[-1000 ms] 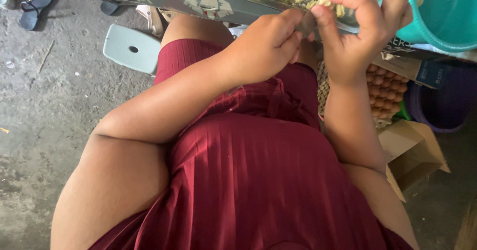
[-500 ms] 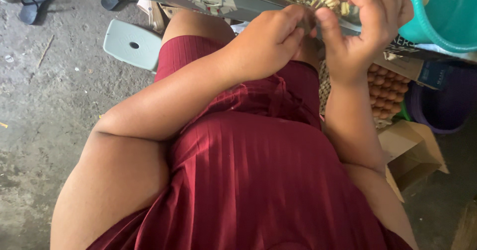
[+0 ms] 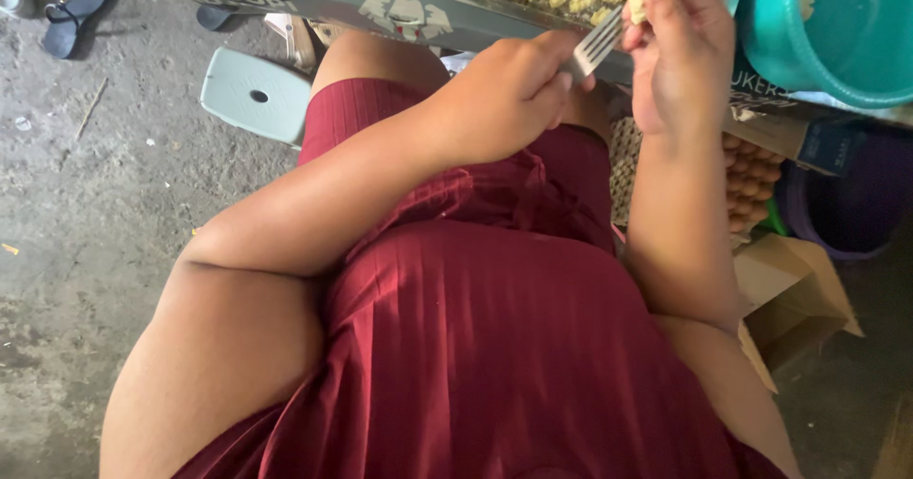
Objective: The person sits on the floor and repeatedly takes small portions of dough from a bowl, rolls them into balls, and presses them with a fork to create ridges. The shaped pieces are placed onto a metal tray.
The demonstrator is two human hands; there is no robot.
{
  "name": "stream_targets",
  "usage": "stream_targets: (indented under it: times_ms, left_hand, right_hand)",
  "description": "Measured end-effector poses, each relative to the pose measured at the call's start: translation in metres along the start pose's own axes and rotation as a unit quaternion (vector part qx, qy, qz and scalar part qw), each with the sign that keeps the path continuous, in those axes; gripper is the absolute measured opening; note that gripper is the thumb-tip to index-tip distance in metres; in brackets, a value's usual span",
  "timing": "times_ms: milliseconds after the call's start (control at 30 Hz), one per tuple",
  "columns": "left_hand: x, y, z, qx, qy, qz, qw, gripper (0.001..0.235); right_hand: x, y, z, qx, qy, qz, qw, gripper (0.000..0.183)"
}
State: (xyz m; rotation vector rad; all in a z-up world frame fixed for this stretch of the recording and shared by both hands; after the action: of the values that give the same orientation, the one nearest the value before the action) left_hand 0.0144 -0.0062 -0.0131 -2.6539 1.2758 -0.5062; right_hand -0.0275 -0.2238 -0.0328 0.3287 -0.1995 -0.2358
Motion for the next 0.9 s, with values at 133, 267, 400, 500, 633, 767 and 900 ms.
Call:
stream_targets:
  times_ms: [133, 267, 400, 500, 633, 767, 900]
  left_hand:
    - [0.001, -0.005, 0.009, -0.131, -0.074, 0.009, 0.989, 0.02]
    - [0.004, -0.012, 0.015, -0.423, -0.15, 0.003, 0.894, 0.019]
    - [0.002, -0.017, 0.007, -0.511, -0.147, 0.032, 0.846, 0.015]
    - [0.001, -0.019, 0.005, -0.504, -0.168, 0.036, 0.846, 0.013]
    - [-0.003, -0.019, 0.005, -0.486, -0.194, 0.029, 0.852, 0.017]
    - [-0.013, -0.021, 0.011, -0.448, -0.185, 0.041, 0.873, 0.02]
    - [-0.024, -0.024, 0.018, -0.373, -0.148, 0.037, 0.915, 0.019]
  right_hand:
    - [-0.005, -0.011, 0.0, 0.039, 0.058, -0.014, 0.997, 0.019]
    - [-0.016, 0.001, 0.005, -0.084, -0.071, -0.015, 0.994, 0.022]
    - [-0.026, 0.023, 0.025, -0.298, -0.199, 0.022, 0.933, 0.019]
    - [-0.034, 0.04, 0.039, -0.413, -0.274, 0.056, 0.867, 0.017]
    - [-0.033, 0.056, 0.054, -0.489, -0.365, 0.119, 0.783, 0.026]
    - [-0.038, 0.059, 0.053, -0.511, -0.329, 0.153, 0.78, 0.029]
    - [-0.038, 0.06, 0.038, -0.512, -0.288, 0.17, 0.791, 0.025]
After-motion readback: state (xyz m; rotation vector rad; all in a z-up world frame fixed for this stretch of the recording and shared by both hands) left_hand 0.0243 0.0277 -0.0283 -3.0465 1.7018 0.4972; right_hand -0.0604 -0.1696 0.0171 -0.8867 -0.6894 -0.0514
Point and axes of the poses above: each hand's wrist, its own x-axis towards the middle knuckle, its own y-axis out of the palm, z = x × y, the point moved 2 cm from there along x, towards the middle knuckle, and after that the axes turned 3 degrees about x, right-handed, at the moved point
